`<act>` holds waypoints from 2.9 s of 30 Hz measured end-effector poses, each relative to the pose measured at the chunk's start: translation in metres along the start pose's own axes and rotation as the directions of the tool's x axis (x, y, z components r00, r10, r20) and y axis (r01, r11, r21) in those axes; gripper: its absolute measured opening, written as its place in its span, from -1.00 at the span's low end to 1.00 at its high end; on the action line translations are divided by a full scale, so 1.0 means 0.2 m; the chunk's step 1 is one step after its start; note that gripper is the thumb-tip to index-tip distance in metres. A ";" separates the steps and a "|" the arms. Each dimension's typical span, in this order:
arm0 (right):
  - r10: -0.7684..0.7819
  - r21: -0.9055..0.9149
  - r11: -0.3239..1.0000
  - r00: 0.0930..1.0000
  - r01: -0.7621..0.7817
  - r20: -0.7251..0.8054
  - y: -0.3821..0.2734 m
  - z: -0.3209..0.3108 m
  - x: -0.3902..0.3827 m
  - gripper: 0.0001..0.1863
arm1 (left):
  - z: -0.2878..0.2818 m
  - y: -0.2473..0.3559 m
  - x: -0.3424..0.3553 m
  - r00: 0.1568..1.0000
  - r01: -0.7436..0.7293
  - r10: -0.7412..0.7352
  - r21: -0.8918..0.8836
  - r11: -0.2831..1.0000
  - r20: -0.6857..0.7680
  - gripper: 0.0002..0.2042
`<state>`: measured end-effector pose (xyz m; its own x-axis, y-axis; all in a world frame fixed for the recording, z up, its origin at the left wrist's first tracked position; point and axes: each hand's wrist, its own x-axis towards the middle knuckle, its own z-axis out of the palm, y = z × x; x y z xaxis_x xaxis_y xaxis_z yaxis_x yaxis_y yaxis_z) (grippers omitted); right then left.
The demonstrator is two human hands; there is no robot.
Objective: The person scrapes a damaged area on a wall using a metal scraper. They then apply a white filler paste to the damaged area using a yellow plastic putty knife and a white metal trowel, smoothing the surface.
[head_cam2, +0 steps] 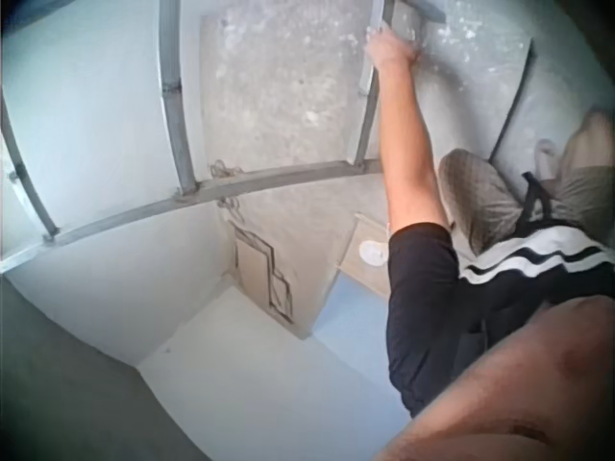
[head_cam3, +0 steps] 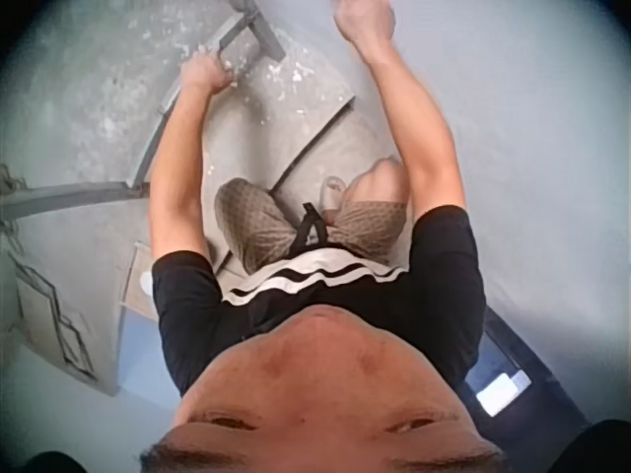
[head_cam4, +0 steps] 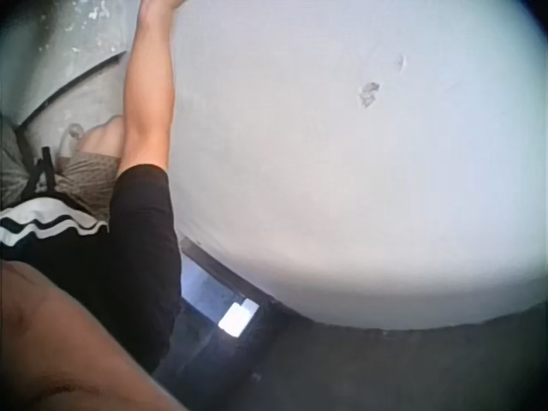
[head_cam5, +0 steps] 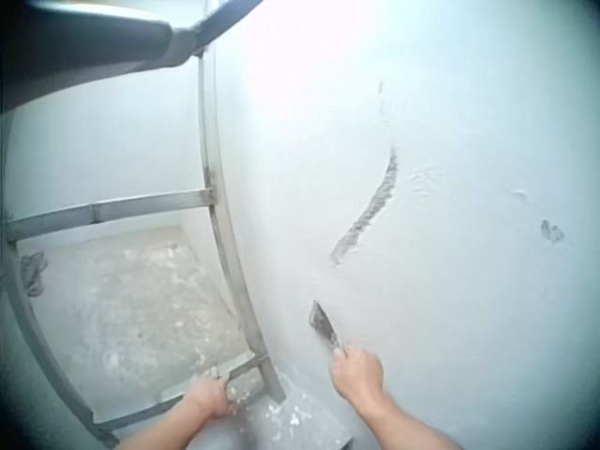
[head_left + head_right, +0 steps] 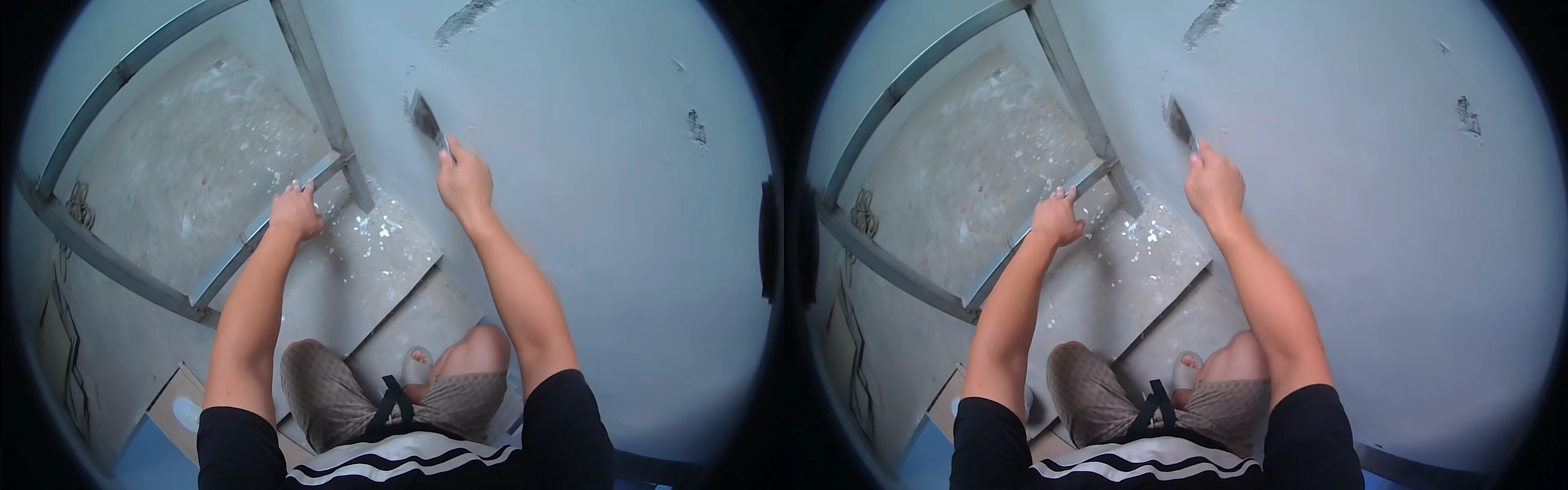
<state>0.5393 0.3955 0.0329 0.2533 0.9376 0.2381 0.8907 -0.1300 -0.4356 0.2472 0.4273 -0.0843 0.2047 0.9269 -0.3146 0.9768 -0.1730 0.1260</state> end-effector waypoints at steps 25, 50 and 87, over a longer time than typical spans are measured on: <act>-0.005 0.120 0.992 0.978 0.031 -0.207 0.39 -0.31 -0.28 -0.62 | 0.04 0.01 -0.01 0.999 -0.006 0.009 0.070 0.998 -0.039 -0.11; 0.016 -0.137 0.990 0.988 0.005 0.155 0.26 0.40 -0.05 -0.57 | 0.04 0.01 -0.01 1.000 -0.002 0.003 0.031 1.000 -0.021 -0.09; -0.081 -0.083 0.993 0.997 0.079 -0.016 -0.20 -0.11 0.19 -0.63 | 0.01 -0.06 -0.03 1.000 0.025 -0.025 -0.020 0.999 0.014 0.02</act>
<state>0.5222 0.4293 0.0781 0.1862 0.9399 0.2863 0.9363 -0.0815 -0.3415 0.2345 0.4228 -0.0854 0.1809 0.9261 -0.3312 0.9803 -0.1427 0.1365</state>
